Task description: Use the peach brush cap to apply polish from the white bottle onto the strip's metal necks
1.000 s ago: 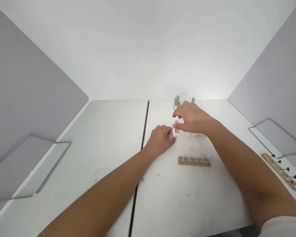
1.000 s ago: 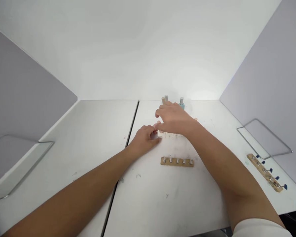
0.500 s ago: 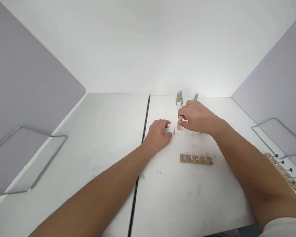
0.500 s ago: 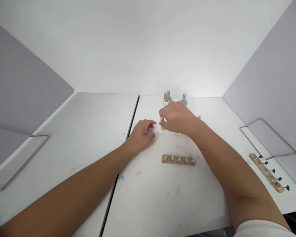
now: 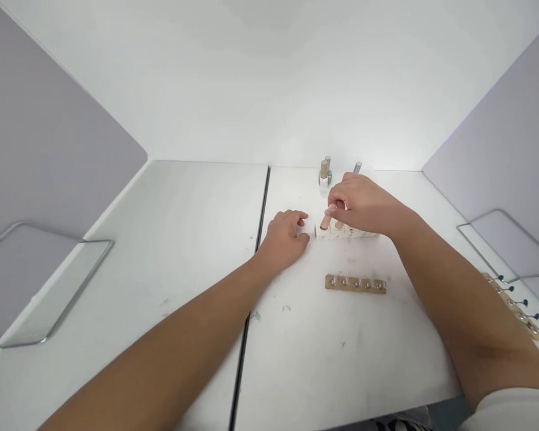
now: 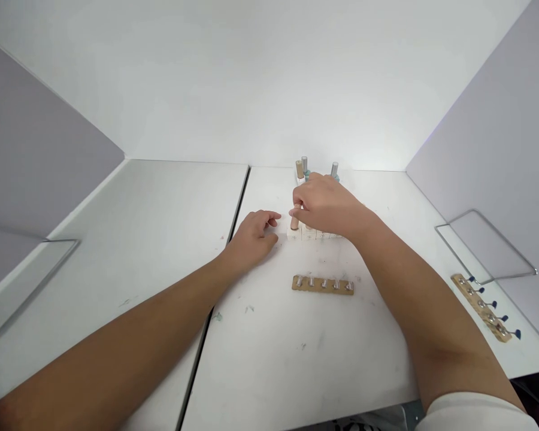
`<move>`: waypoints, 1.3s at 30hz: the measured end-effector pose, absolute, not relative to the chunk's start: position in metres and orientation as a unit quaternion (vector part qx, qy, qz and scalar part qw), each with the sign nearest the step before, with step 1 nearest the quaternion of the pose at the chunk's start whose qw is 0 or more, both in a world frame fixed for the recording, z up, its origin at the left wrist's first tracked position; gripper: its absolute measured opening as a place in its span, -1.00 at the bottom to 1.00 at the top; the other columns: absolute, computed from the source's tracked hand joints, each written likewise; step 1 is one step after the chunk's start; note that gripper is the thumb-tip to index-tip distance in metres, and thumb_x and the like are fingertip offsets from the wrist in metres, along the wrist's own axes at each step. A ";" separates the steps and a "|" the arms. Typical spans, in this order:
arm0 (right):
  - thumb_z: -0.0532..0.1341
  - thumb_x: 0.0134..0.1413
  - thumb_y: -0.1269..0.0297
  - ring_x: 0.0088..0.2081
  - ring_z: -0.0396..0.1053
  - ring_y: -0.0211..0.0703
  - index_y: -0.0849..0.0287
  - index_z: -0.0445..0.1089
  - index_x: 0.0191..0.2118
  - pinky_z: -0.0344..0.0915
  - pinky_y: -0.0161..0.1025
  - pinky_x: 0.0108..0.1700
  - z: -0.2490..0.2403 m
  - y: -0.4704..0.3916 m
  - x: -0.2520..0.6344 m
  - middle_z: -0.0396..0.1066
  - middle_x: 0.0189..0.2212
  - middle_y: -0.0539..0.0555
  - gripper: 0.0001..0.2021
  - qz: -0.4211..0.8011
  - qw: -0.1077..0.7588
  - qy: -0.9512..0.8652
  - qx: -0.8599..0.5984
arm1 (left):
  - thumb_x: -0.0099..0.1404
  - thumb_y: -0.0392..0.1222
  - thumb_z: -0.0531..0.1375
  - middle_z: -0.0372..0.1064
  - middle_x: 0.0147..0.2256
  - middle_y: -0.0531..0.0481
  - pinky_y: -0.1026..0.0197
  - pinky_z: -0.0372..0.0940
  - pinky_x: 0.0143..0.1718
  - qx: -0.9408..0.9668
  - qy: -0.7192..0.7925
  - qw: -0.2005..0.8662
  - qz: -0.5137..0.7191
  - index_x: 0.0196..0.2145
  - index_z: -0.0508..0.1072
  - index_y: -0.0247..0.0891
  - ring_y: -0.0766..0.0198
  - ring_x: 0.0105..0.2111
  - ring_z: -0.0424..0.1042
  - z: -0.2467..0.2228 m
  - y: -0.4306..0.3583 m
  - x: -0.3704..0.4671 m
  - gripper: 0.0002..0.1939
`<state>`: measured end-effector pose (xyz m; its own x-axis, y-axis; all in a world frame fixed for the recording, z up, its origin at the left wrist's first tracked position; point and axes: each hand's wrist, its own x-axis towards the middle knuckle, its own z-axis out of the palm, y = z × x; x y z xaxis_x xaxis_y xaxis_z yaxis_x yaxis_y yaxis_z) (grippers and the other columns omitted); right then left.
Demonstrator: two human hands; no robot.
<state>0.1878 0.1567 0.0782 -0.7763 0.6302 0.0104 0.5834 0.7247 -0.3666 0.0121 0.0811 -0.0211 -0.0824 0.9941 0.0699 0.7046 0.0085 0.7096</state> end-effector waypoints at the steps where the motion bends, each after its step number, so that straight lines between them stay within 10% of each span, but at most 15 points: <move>1: 0.09 0.11 0.31 -0.08 0.23 0.01 0.17 0.24 -0.52 0.13 -0.17 -0.31 0.079 0.156 0.188 0.42 -0.54 0.10 -0.80 0.177 0.071 -0.924 -0.330 | 0.08 -0.33 0.05 0.34 -0.16 -0.07 -0.04 0.25 0.02 0.634 0.669 0.238 0.306 -0.07 0.33 -0.24 0.07 -0.03 0.27 -0.021 0.081 0.012 -0.60; 39: 0.14 0.14 0.15 -0.57 0.43 -0.22 0.20 0.21 -0.49 0.15 -0.30 -0.62 0.083 0.157 0.199 0.48 -0.32 0.11 -0.73 0.360 0.162 -0.825 -0.404 | 0.05 -0.34 0.06 0.31 -0.11 -0.08 -0.02 0.25 0.02 0.595 0.678 0.281 0.329 -0.07 0.33 -0.20 0.09 -0.03 0.29 -0.018 0.080 0.011 -0.57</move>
<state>0.1992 0.1570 0.0830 -0.6215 0.7831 -0.0243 0.5503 0.4142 -0.7250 0.0111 0.0802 -0.0184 -0.1345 0.9909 0.0106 0.6213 0.0760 0.7798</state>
